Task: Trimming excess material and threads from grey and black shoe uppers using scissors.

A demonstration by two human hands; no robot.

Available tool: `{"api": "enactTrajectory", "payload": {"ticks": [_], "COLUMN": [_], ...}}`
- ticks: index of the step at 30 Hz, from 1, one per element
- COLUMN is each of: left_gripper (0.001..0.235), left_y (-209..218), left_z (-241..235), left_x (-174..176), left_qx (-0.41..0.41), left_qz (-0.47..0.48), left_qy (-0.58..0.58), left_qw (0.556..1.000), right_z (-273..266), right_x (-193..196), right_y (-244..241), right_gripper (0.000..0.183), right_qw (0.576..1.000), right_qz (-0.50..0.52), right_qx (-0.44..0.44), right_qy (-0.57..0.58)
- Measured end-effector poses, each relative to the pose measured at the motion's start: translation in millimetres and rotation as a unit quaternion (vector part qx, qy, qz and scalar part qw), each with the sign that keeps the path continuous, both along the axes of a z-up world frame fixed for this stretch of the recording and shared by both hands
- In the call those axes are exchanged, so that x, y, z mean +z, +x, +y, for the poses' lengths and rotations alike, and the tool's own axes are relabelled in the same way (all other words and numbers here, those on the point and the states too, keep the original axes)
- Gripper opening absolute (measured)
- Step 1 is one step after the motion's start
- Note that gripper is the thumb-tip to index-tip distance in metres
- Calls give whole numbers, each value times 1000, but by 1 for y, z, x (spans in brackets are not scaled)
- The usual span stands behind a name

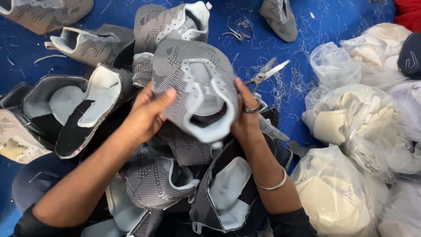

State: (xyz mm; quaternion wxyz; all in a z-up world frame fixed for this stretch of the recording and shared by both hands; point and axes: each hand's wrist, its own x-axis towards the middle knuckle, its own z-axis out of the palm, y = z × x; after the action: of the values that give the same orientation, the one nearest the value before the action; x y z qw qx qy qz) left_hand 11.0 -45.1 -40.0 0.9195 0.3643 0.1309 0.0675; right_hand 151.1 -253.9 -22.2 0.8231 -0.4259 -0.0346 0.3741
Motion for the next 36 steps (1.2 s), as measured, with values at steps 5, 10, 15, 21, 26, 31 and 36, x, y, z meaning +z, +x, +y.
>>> {"api": "enactTrajectory", "payload": {"ticks": [5, 10, 15, 21, 26, 31, 36], "left_gripper": [47, 51, 51, 47, 31, 29, 19], "left_y": [1, -1, -1, 2, 2, 7, 7], "left_z": [20, 22, 23, 65, 64, 49, 39], "left_x": [10, 16, 22, -20, -18, -9, -14], "left_qx": [31, -13, -32, 51, 82, 79, 87], "left_qz": [-4, 26, 54, 63, 83, 77, 84], "left_qy": [-65, -52, -62, 42, 48, 93, 193], "left_qw": [997, 998, 996, 996, 992, 990, 974], "right_z": [3, 5, 7, -11, -66, -115, -103], "right_x": [2, 10, 21, 27, 3, 4, -25], "right_y": [-3, -5, -8, -6, 76, 119, 119], "right_gripper": [65, 67, 67, 63, 24, 34, 31], "right_qw": [998, 996, 993, 970, 961, 888, 965], "right_qz": [-19, -38, -57, -40, -85, -61, -58], "right_qx": [36, 69, 100, 240, -14, -277, -240], "right_qy": [-44, -42, -37, 28, 261, 363, 87]}}
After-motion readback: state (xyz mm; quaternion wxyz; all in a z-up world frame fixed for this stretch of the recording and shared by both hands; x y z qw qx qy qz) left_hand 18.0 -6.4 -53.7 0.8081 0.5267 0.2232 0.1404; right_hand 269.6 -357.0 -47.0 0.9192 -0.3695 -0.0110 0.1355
